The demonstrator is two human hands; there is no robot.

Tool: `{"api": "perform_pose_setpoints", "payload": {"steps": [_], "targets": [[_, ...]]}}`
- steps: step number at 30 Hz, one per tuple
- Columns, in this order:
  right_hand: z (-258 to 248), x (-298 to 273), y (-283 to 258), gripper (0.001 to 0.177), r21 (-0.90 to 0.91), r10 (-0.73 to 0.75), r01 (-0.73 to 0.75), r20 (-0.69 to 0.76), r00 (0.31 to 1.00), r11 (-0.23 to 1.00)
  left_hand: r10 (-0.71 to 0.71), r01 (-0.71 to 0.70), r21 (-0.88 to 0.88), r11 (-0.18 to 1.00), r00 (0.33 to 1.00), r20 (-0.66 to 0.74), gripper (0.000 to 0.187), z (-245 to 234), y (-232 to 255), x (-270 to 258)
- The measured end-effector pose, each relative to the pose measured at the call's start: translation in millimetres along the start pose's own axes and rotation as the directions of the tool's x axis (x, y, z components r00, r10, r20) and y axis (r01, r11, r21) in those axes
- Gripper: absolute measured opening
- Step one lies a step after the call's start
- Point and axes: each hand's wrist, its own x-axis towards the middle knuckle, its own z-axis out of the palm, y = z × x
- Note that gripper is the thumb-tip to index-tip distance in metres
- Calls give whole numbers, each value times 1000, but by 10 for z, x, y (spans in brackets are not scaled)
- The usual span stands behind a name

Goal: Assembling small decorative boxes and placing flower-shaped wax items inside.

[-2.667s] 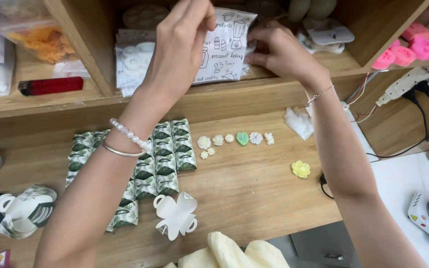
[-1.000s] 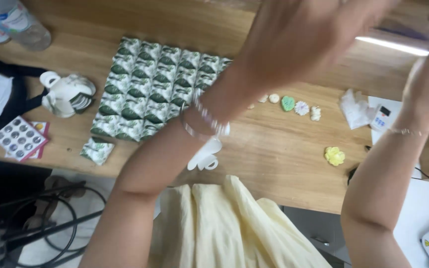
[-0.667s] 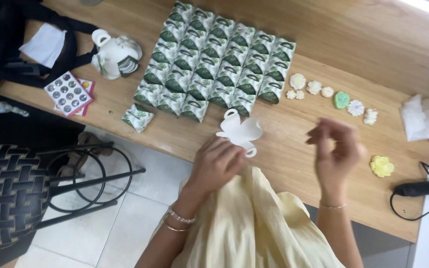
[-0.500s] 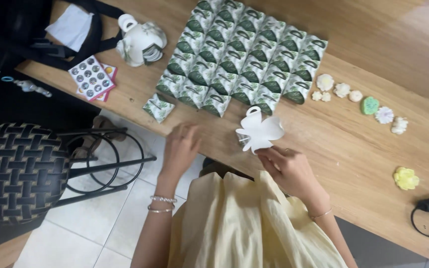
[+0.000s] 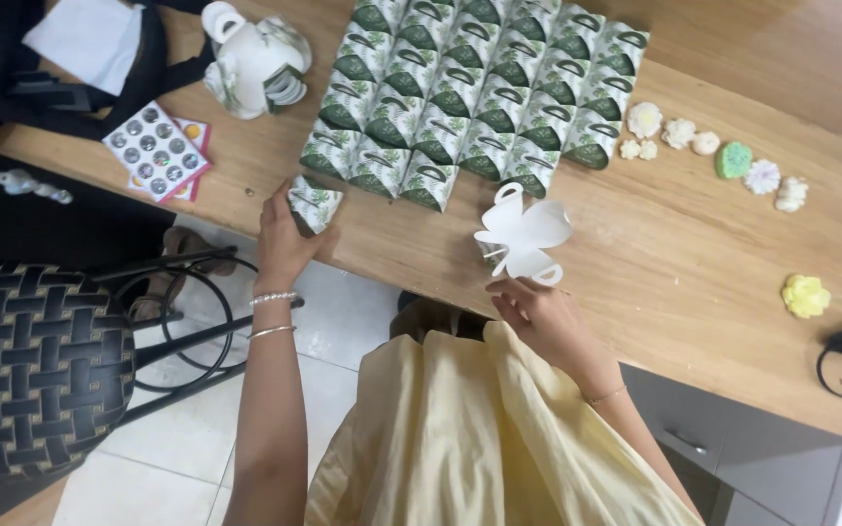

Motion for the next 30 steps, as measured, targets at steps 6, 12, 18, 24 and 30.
{"api": "perform_pose_setpoints", "payload": {"steps": [6, 12, 18, 24, 30], "targets": [[344, -65, 1264, 43, 138, 489, -472, -353, 798, 871, 12, -12, 1, 1000, 1000, -17, 106, 275, 280, -242], [643, 172, 2115, 84, 109, 480, -474, -358, 801, 874, 22, -24, 19, 1000, 996, 92, 112, 603, 622, -478], [780, 135, 2176, 27, 285, 581, -514, -259, 771, 809, 13, -14, 6, 1000, 993, 117, 110, 943, 817, -635], [169, -60, 1748, 22, 631, 653, -431, -163, 740, 646, 9, 6, -63, 998, 971, 238, 120, 1212, 1051, -705], [-469, 271, 1289, 19, 635, 600, -324, -279, 750, 701, -78, 141, -395, 908, 982, 170, 110, 1020, 1697, -662]]}}
